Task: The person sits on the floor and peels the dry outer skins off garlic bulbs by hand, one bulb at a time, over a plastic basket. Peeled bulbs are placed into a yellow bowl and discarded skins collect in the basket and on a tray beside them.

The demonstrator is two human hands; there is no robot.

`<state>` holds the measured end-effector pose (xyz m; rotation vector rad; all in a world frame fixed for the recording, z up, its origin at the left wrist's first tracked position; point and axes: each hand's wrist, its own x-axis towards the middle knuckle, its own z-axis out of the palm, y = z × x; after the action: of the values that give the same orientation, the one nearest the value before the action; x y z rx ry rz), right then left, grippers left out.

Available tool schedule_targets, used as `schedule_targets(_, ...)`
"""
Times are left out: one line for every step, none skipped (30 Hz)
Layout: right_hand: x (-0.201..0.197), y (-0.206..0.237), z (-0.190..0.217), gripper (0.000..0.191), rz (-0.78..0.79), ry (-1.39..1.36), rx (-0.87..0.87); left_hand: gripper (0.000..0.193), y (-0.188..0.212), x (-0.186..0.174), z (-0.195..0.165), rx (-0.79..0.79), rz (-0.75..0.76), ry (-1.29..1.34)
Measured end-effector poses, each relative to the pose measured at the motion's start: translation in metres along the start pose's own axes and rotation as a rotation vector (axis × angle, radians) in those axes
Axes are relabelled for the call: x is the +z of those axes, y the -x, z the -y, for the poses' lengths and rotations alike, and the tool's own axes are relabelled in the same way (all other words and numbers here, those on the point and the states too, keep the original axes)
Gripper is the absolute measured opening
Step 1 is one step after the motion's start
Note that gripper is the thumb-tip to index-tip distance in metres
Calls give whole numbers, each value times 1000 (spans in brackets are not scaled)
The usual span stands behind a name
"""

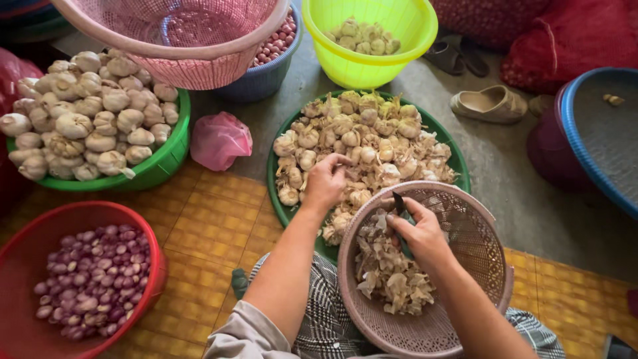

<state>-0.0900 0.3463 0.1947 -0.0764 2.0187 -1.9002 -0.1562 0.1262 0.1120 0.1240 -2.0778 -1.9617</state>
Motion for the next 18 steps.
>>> schedule_targets(1, 0, -3, 28, 16, 5, -25, 19, -4, -8, 2, 7, -23, -71)
schedule_targets(2, 1, -5, 26, 32, 7, -47, 17, -9, -19, 4, 13, -47, -146)
schedule_targets(5, 2, -8, 25, 47, 8, -66, 15, -15, -31, 9, 16, -68, -222)
schedule_targets(8, 2, -9, 25, 40, -3, -56, 14, -20, -42, 13, 19, -88, -300)
schedule_targets(11, 3, -10, 25, 34, -12, -41, 15, -21, -50, 20, 14, -93, -420)
schedule_targets(15, 4, -11, 26, 30, -20, -28, 18, -21, -58, 26, 10, -99, -538)
schedule_targets(19, 5, -12, 25, 26, -19, -5, 21, -22, -64, 34, 10, -107, -657)
schedule_targets(23, 6, -11, 25, 23, -16, 12, 20, -20, -68, 39, -78, -53, -713)
schedule_targets(27, 5, -10, 24, 20, -14, 26, 20, -17, -71, 42, -165, 1, -769)
schedule_targets(30, 5, -8, 24, 38, -22, 12, 20, -16, -73, 45, -251, 59, -823)
schedule_targets(32, 5, -7, 24, 50, -30, 2, 21, -15, -75, 48, -206, -7, -899)
schedule_targets(34, 6, -5, 24, 61, -36, -5, 23, -13, -75, 50, -162, -71, -970)
schedule_targets(36, 7, -4, 23, 56, -38, -1, 24, -12, -76, 52, -116, -137, -1039)
schedule_targets(37, 8, -4, 22, 50, -41, 0, 33, -11, -77, 52, -189, -60, -1037)
schedule_targets(37, 9, -4, 21, 43, -41, 0, 42, -10, -77, 52, -261, 15, -1031)
schedule_targets(38, 10, -5, 21, 48, -48, 8, 52, -9, -77, 52, -333, 86, -1023)
schedule_targets(39, 11, -7, 20, 52, -58, 14, 45, -8, -77, 52, -311, 52, -1032)
schedule_targets(39, 13, -10, 19, 53, -69, 23, 39, -6, -75, 53, -292, 21, -1040)
